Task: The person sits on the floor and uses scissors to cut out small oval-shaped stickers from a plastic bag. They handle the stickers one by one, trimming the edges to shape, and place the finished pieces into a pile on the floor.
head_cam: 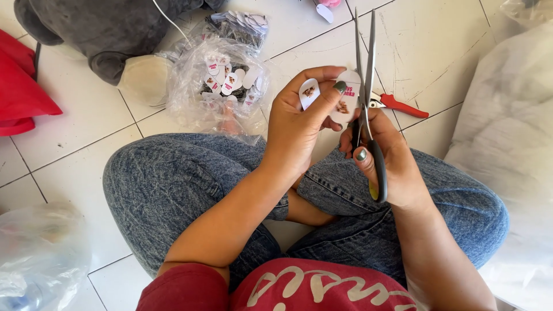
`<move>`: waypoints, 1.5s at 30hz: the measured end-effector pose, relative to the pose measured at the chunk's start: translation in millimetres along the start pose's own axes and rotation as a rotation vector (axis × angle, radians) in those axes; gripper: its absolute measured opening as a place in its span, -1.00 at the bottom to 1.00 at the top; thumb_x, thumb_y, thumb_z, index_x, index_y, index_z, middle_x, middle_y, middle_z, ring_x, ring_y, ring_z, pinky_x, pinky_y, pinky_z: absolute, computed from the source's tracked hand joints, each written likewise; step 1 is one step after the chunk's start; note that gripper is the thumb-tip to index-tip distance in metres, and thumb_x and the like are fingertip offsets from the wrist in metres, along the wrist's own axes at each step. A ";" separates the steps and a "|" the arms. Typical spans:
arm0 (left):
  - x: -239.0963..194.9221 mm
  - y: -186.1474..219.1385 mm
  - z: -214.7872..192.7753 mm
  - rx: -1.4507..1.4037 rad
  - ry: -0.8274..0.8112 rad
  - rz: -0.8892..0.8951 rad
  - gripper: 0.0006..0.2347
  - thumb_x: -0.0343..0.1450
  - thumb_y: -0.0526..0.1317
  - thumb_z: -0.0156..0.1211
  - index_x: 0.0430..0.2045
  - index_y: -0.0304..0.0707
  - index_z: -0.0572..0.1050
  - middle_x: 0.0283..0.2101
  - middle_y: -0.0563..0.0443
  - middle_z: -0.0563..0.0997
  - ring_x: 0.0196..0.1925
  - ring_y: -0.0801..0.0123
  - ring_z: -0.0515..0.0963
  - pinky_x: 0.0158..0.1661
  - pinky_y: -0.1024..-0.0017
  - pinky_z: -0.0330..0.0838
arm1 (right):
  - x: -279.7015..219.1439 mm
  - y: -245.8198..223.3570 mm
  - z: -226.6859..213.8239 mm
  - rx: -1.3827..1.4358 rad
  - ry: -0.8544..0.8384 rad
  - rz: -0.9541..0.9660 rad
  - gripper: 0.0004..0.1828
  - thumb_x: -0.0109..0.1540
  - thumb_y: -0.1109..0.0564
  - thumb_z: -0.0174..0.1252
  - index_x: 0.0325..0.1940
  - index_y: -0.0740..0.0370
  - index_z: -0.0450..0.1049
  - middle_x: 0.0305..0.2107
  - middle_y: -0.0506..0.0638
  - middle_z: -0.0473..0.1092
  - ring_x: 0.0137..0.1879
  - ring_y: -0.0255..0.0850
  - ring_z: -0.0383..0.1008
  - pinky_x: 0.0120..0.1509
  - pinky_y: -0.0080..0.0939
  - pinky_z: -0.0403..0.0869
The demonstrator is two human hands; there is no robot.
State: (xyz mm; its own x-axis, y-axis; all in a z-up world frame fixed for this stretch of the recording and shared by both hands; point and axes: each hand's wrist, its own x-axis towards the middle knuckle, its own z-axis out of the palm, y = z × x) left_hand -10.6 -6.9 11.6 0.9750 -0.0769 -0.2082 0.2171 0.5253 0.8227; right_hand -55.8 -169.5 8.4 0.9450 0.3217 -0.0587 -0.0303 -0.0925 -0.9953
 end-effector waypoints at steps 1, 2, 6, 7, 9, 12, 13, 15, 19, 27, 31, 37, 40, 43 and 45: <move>0.8 -0.8 0.0 -0.003 0.003 -0.001 -0.82 0.44 -0.32 0.25 -0.10 -0.22 0.59 -0.32 0.10 0.49 -0.38 0.49 0.55 -0.45 0.52 0.48 | 0.2 -3.0 1.7 -0.002 -0.003 0.003 -0.27 0.27 -0.40 0.03 0.25 0.19 0.18 -0.31 -0.02 0.35 -0.21 -0.32 0.28 -0.06 -0.33 0.31; 1.7 -1.4 0.0 0.008 0.036 -0.006 -0.85 0.41 -0.32 0.27 -0.17 -0.23 0.58 -0.32 0.04 0.51 -0.36 0.48 0.51 -0.45 0.51 0.58 | 0.6 -6.0 3.4 0.021 0.001 -0.006 -0.24 0.28 -0.41 0.03 0.25 0.24 0.19 -0.32 -0.01 0.34 -0.20 -0.30 0.28 -0.04 -0.31 0.32; 1.2 8.9 4.6 -0.005 0.124 -0.042 -0.87 0.35 -0.31 0.34 -0.32 -0.27 0.53 -0.37 0.03 0.43 -0.51 0.31 0.62 -0.32 0.43 0.75 | 0.8 -10.4 3.7 0.022 -0.015 0.007 -0.26 0.25 -0.45 0.04 0.12 0.24 0.21 -0.32 0.00 0.32 -0.20 -0.29 0.29 -0.04 -0.31 0.30; 0.7 10.0 3.2 -0.007 0.128 -0.041 -0.87 0.35 -0.31 0.34 -0.32 -0.27 0.53 -0.37 0.03 0.43 -0.51 0.31 0.62 -0.32 0.43 0.75 | 1.2 -10.5 3.4 0.022 -0.019 0.008 -0.26 0.25 -0.45 0.04 0.12 0.24 0.21 -0.32 0.00 0.32 -0.20 -0.29 0.29 -0.04 -0.31 0.30; -0.6 11.9 0.6 0.033 0.049 0.058 -0.90 0.39 -0.33 0.28 -0.28 -0.29 0.54 -0.38 -0.03 0.56 -0.38 0.36 0.58 -0.34 0.40 0.76 | 1.4 -10.4 2.9 -0.023 -0.033 0.017 -0.26 0.24 -0.45 0.03 0.14 0.22 0.24 -0.33 -0.04 0.33 -0.20 -0.32 0.27 -0.09 -0.35 0.26; -2.3 13.2 0.5 0.156 0.035 0.171 -0.91 0.41 -0.33 0.28 -0.26 -0.27 0.56 -0.39 0.01 0.58 -0.38 0.48 0.58 -0.39 0.46 0.74 | 0.9 -12.3 2.0 -0.044 -0.048 0.046 -0.20 0.22 -0.45 0.03 0.23 0.23 0.26 -0.33 -0.02 0.35 -0.20 -0.31 0.30 -0.07 -0.33 0.29; -3.0 15.3 1.5 0.155 0.037 0.170 -0.91 0.41 -0.33 0.28 -0.26 -0.27 0.56 -0.39 0.01 0.58 -0.38 0.48 0.58 -0.39 0.46 0.74 | 1.2 -11.6 1.9 -0.045 -0.050 0.048 -0.20 0.22 -0.45 0.03 0.23 0.23 0.26 -0.33 -0.02 0.35 -0.20 -0.31 0.30 -0.07 -0.33 0.29; -5.0 19.2 3.6 0.202 0.049 0.165 -0.90 0.39 -0.24 0.32 -0.30 -0.22 0.57 -0.40 0.06 0.61 -0.35 0.51 0.62 -0.39 0.48 0.74 | 1.0 -9.8 2.0 -0.051 -0.045 0.038 -0.22 0.22 -0.47 0.03 0.18 0.22 0.25 -0.36 -0.01 0.35 -0.24 -0.32 0.27 -0.15 -0.37 0.23; -5.2 19.0 3.4 0.190 0.054 0.162 -0.88 0.38 -0.23 0.33 -0.29 -0.23 0.58 -0.41 0.04 0.61 -0.36 0.48 0.63 -0.43 0.47 0.74 | -0.3 -5.8 2.3 0.041 -0.046 -0.001 -0.28 0.25 -0.38 0.10 0.15 0.27 0.28 -0.04 -0.06 0.30 -0.17 -0.30 0.33 -0.13 -0.33 0.30; -8.5 23.5 5.7 0.272 0.060 0.251 -0.92 0.40 -0.27 0.29 -0.33 -0.25 0.56 -0.45 0.04 0.60 -0.38 0.53 0.63 -0.44 0.51 0.71 | -1.3 -8.5 4.1 0.101 -0.034 0.032 -0.26 0.21 -0.41 0.16 0.14 0.25 0.33 -0.10 -0.06 0.33 -0.21 -0.33 0.31 -0.13 -0.34 0.26; -8.9 24.9 2.1 0.377 0.044 0.346 -0.94 0.44 -0.26 0.28 -0.30 -0.21 0.56 -0.40 0.08 0.63 -0.29 0.53 0.65 -0.24 0.53 0.66 | -0.7 -14.3 3.8 0.052 -0.051 0.043 -0.26 0.21 -0.46 0.11 0.12 0.20 0.33 -0.39 -0.01 0.34 -0.28 -0.33 0.27 -0.18 -0.37 0.19; -7.1 22.5 0.9 0.409 0.047 0.339 -0.95 0.43 -0.27 0.29 -0.31 -0.21 0.57 -0.39 0.11 0.61 -0.27 0.57 0.59 -0.15 0.56 0.57 | -1.8 -7.2 4.1 0.081 -0.045 0.030 -0.33 0.24 -0.42 0.13 0.07 0.19 0.34 -0.44 -0.02 0.32 -0.30 -0.33 0.24 -0.17 -0.35 0.20; -7.4 20.6 1.2 0.373 0.058 0.312 -0.94 0.43 -0.28 0.29 -0.31 -0.21 0.57 -0.40 0.09 0.63 -0.29 0.58 0.62 -0.21 0.57 0.60 | -2.9 -4.0 4.2 0.117 -0.022 0.022 -0.37 0.25 -0.36 0.17 0.07 0.21 0.36 -0.33 -0.06 0.32 -0.27 -0.34 0.30 -0.14 -0.35 0.22; -6.6 19.7 0.4 0.412 0.065 0.325 -0.94 0.43 -0.27 0.30 -0.31 -0.19 0.59 -0.35 0.11 0.65 -0.25 0.59 0.61 -0.13 0.56 0.59 | -2.7 -5.0 3.5 0.101 -0.026 0.036 -0.38 0.25 -0.38 0.16 0.05 0.17 0.35 -0.48 -0.02 0.33 -0.34 -0.36 0.26 -0.18 -0.37 0.20; -6.3 19.1 0.1 0.428 0.080 0.339 -0.94 0.42 -0.25 0.30 -0.33 -0.18 0.58 -0.35 0.12 0.65 -0.26 0.59 0.61 -0.13 0.57 0.57 | -3.4 -4.5 2.7 0.072 -0.032 0.029 -0.39 0.26 -0.37 0.14 0.06 0.17 0.34 -0.48 -0.04 0.34 -0.35 -0.36 0.24 -0.19 -0.36 0.24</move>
State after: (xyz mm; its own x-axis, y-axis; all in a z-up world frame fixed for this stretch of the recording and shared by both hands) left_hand -12.6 3.6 28.7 0.9906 0.1105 0.0802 -0.0931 0.1166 0.9888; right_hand -59.7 -167.7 12.8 0.9324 0.3502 -0.0894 -0.0824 -0.0348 -0.9960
